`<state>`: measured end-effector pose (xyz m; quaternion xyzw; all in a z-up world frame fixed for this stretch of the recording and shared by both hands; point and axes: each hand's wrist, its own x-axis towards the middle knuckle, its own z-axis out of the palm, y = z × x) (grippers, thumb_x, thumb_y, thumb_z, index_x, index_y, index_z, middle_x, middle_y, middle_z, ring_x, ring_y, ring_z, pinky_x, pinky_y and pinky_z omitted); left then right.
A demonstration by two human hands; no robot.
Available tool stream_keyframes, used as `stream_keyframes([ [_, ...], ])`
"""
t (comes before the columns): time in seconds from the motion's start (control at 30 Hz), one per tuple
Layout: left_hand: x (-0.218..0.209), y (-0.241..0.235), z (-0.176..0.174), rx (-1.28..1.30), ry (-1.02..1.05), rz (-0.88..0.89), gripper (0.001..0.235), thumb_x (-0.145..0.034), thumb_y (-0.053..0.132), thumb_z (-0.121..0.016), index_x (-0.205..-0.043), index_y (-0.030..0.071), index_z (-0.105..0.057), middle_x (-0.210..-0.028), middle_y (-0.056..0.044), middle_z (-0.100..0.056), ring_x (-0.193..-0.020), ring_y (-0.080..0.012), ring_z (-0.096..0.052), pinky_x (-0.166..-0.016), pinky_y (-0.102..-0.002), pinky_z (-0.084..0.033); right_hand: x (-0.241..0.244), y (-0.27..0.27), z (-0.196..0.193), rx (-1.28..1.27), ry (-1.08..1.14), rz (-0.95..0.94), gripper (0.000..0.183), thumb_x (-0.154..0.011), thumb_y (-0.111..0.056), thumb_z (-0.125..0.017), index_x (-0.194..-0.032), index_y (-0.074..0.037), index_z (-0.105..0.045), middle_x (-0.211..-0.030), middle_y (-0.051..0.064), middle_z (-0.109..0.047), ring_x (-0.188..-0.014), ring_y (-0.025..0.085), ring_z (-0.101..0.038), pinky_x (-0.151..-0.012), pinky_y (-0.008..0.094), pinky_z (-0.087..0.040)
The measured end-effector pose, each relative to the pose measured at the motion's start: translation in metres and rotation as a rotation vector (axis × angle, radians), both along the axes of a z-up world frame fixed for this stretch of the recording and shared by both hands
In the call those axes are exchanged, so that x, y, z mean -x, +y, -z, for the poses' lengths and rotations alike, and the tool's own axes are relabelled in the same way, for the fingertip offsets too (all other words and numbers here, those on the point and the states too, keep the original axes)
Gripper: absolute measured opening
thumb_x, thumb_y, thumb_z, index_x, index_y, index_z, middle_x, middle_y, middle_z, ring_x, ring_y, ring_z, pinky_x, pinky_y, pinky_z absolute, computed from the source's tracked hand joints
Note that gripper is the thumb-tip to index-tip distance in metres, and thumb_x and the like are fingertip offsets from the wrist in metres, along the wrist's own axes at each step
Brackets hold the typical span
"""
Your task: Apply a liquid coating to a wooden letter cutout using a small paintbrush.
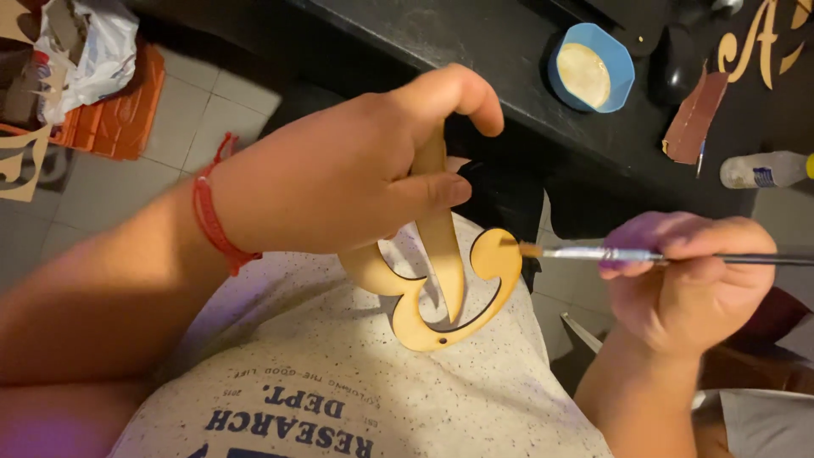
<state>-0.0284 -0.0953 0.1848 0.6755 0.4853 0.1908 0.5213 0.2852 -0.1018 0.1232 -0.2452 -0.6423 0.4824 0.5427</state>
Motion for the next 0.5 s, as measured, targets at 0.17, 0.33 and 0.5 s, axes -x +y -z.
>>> stream_keyframes([
  [0.17,-0.006,0.000,-0.004,0.028,0.069,0.042,0.030,-0.094,0.026,-0.056,-0.125,0.026,-0.052,-0.068,0.002,-0.071,-0.051,-0.0163,-0.064,-0.056,-0.035,-0.047,0.006,-0.007,0.001,-0.001,-0.160,0.019,0.022,-0.100,-0.027,-0.063,-0.094,-0.007,-0.057,-0.074,0.006,-0.060,-0.060,0.018,-0.064,-0.056,0.028,-0.053],
  [0.33,-0.003,0.002,-0.003,0.031,0.107,-0.082,0.021,-0.099,0.031,-0.049,-0.118,0.028,-0.057,-0.068,0.004,-0.069,-0.048,-0.0138,-0.053,-0.052,-0.034,-0.042,-0.007,-0.001,-0.006,0.121,-0.030,-0.107,0.020,-0.098,-0.025,-0.066,-0.089,-0.008,-0.060,-0.068,0.007,-0.061,-0.057,0.016,-0.060,-0.050,0.026,-0.046],
  [0.5,0.011,0.033,0.047,-0.119,-0.007,-0.355,0.021,-0.094,0.028,-0.045,-0.112,0.025,-0.056,-0.074,0.002,-0.055,-0.041,-0.0095,-0.058,-0.041,-0.029,-0.045,-0.009,0.015,0.015,0.029,0.078,0.117,0.019,-0.105,-0.027,-0.065,-0.100,-0.011,-0.057,-0.084,0.004,-0.067,-0.069,0.010,-0.067,-0.056,0.024,-0.059],
])
